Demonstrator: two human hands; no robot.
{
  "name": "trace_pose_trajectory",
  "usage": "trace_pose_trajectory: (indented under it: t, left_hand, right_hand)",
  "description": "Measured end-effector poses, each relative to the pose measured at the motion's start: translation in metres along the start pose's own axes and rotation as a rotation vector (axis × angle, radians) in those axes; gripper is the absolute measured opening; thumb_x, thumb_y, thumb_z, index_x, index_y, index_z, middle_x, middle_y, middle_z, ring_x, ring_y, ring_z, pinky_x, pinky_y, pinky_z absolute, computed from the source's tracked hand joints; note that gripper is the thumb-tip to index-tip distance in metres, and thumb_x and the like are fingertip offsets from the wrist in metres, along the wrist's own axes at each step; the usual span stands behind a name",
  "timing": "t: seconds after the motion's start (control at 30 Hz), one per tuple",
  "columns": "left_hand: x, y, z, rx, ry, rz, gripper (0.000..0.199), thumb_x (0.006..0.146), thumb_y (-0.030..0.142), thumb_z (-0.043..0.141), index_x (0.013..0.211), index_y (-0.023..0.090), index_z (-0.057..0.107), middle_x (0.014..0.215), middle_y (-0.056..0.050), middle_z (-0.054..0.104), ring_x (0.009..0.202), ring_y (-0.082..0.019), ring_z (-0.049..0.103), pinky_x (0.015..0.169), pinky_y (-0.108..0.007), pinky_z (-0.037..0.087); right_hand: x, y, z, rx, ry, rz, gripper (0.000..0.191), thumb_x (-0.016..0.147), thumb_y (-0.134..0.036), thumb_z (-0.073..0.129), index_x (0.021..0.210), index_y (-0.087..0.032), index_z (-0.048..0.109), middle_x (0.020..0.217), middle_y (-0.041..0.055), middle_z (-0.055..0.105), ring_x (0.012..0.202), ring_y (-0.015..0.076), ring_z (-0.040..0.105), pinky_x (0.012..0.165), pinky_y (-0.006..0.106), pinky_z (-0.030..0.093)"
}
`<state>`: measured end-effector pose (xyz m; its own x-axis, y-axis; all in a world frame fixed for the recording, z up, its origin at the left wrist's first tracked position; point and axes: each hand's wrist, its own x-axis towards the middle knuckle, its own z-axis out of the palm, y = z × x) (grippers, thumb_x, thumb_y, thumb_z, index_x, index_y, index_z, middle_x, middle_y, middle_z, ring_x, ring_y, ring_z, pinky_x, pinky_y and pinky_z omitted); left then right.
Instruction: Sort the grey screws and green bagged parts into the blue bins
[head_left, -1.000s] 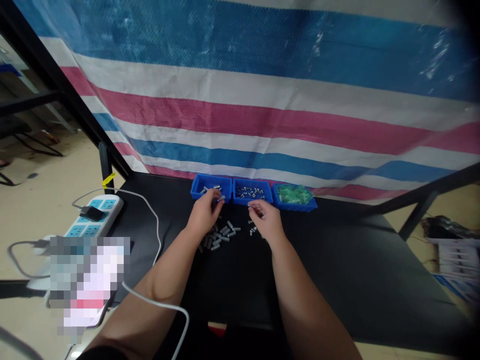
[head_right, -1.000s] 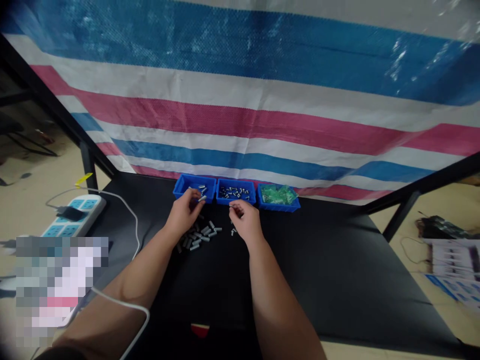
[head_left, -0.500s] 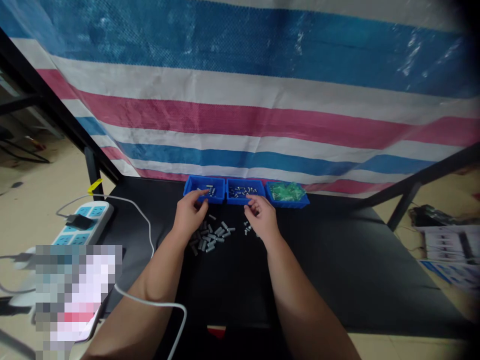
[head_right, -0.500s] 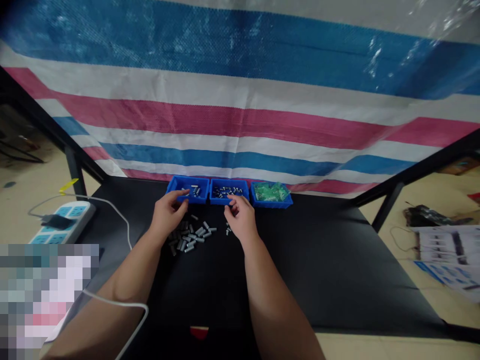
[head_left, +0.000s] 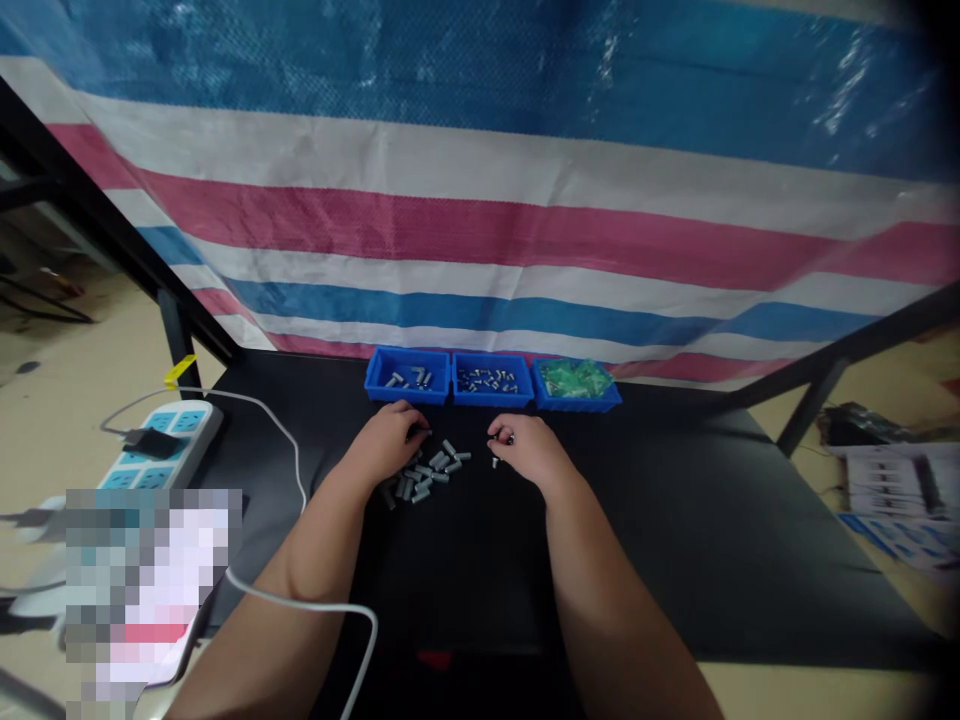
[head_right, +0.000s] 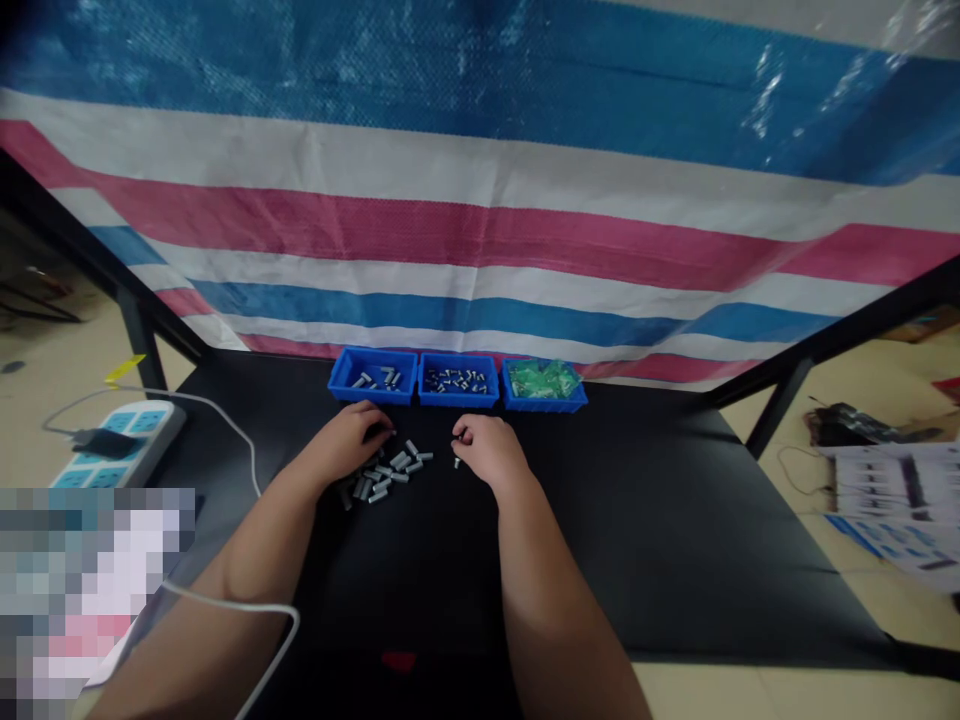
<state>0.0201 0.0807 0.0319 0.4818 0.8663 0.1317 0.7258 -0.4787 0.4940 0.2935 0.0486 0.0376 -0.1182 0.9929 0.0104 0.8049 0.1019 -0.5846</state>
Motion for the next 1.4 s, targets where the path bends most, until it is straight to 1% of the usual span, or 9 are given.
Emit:
trace_pose_trajectory:
  t: [0.13,0.3,0.43,0.53,0.67,0.77,0.9,1.1,1.4]
  left_hand:
    - [0.0,0.006,-0.001,-0.065,0.077,-0.044,0.014,0.092,0.027,0.057,0.1,0.023,0.069,0.099,-0.007,0.072,0.093,-0.025,0.067,0.082,-0.036,0.051]
    - [0.005,0.006,0.002,-0.521,0.303,-0.198,0.022,0.093,0.041,0.061,0.103,0.023,0.061,0.076,0.0,0.07,0.061,-0.016,0.066,0.061,-0.028,0.051]
    - [0.012,0.007,0.001,-0.88,0.524,-0.216,0.031,0.086,0.048,0.069,0.092,0.018,0.062,0.077,-0.002,0.069,0.063,-0.015,0.067,0.06,-0.027,0.055]
    - [0.015,0.008,-0.001,-0.971,0.641,-0.201,0.04,0.083,0.046,0.073,0.108,0.015,0.067,0.096,-0.009,0.075,0.07,-0.016,0.07,0.058,-0.026,0.055]
    - [0.012,0.005,0.001,-0.966,0.491,-0.194,0.061,0.081,0.044,0.074,0.133,0.016,0.06,0.134,-0.019,0.065,0.067,-0.015,0.071,0.046,-0.023,0.05]
    - [0.006,0.0,0.004,-0.867,0.409,-0.195,0.053,0.086,0.044,0.068,0.13,0.015,0.063,0.12,-0.016,0.072,0.059,-0.013,0.067,0.045,-0.023,0.048]
    - [-0.003,-0.004,0.001,-0.509,0.36,-0.103,0.029,0.09,0.038,0.063,0.109,0.019,0.073,0.091,-0.007,0.075,0.073,-0.017,0.067,0.068,-0.029,0.054]
    - [-0.011,0.013,-0.006,-0.122,0.029,0.188,0.033,0.087,0.024,0.061,0.118,0.026,0.073,0.115,-0.007,0.071,0.107,-0.023,0.062,0.099,-0.041,0.045]
    - [-0.003,0.03,0.007,0.089,-0.065,0.089,0.022,0.095,0.037,0.057,0.106,0.032,0.075,0.117,-0.005,0.066,0.108,-0.025,0.055,0.09,-0.04,0.041]
  right_hand:
    - [0.002,-0.003,0.002,-0.006,0.041,-0.015,0.007,0.08,-0.023,0.069,0.077,-0.027,0.074,0.071,-0.0005,0.073,0.064,0.0165,0.064,0.058,0.026,0.041]
    - [0.004,-0.007,0.005,0.163,0.119,-0.066,0.013,0.087,-0.032,0.067,0.083,-0.024,0.075,0.073,0.0011,0.073,0.065,0.0172,0.066,0.06,0.027,0.047]
    - [0.008,-0.01,0.01,0.394,0.39,-0.101,0.022,0.09,-0.041,0.066,0.09,-0.021,0.076,0.085,0.0053,0.076,0.077,0.0208,0.07,0.074,0.032,0.056]
    - [0.013,-0.008,0.017,0.521,0.539,-0.095,0.028,0.088,-0.043,0.068,0.103,-0.02,0.077,0.098,0.0083,0.077,0.089,0.0231,0.072,0.085,0.036,0.058]
    - [0.015,-0.002,0.02,0.532,0.514,-0.098,0.039,0.086,-0.039,0.069,0.119,-0.019,0.072,0.095,0.0073,0.076,0.083,0.0203,0.071,0.082,0.034,0.058]
    - [0.013,-0.001,0.013,0.38,0.486,-0.096,0.029,0.087,-0.034,0.065,0.109,-0.019,0.075,0.08,0.0035,0.071,0.067,0.016,0.063,0.069,0.03,0.054]
    - [0.005,0.006,-0.006,0.18,0.309,-0.123,0.019,0.082,-0.021,0.062,0.094,-0.021,0.077,0.079,0.0014,0.066,0.063,0.0136,0.056,0.064,0.027,0.047]
    - [-0.009,0.012,-0.025,0.041,-0.122,-0.172,0.021,0.072,-0.019,0.077,0.093,-0.026,0.076,0.093,0.0022,0.065,0.091,0.02,0.06,0.081,0.03,0.047]
    - [-0.008,0.0,-0.015,-0.129,-0.192,-0.164,0.02,0.075,-0.023,0.084,0.09,-0.034,0.08,0.098,0.003,0.067,0.1,0.0259,0.055,0.09,0.039,0.039]
